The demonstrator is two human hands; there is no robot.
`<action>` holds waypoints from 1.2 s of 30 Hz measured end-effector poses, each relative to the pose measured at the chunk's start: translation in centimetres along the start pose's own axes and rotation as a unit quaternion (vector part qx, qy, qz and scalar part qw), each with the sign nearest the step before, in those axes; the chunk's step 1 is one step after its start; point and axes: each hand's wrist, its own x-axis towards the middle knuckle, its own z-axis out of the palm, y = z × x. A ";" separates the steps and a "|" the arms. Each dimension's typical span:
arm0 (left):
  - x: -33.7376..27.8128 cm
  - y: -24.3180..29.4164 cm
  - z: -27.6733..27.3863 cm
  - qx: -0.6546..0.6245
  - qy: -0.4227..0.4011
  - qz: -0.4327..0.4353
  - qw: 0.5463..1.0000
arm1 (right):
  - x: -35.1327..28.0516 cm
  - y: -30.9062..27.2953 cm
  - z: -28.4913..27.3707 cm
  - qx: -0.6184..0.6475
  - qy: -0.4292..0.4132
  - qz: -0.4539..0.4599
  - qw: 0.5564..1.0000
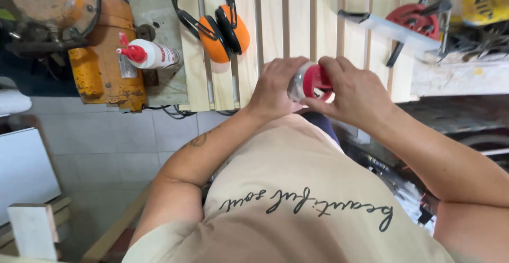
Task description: Assembling a wooden frame by positioning slats and securing them with a power drill and screws.
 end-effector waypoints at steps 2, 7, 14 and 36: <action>0.0 0.1 -0.4 -0.022 -0.007 -0.010 1.000 | 0.4 0.3 -1.4 0.010 -0.020 -0.039 0.999; 0.1 0.2 -0.7 -0.166 -0.080 -0.072 0.980 | 1.0 2.4 -4.3 -0.090 -0.059 -0.277 0.955; 0.7 1.9 2.2 -0.188 -0.077 -0.168 0.965 | 1.6 11.9 -5.5 0.118 0.044 -0.272 0.954; -1.2 2.2 5.2 -0.198 0.083 -0.105 0.971 | 2.0 14.3 12.4 -0.001 0.016 -0.045 0.999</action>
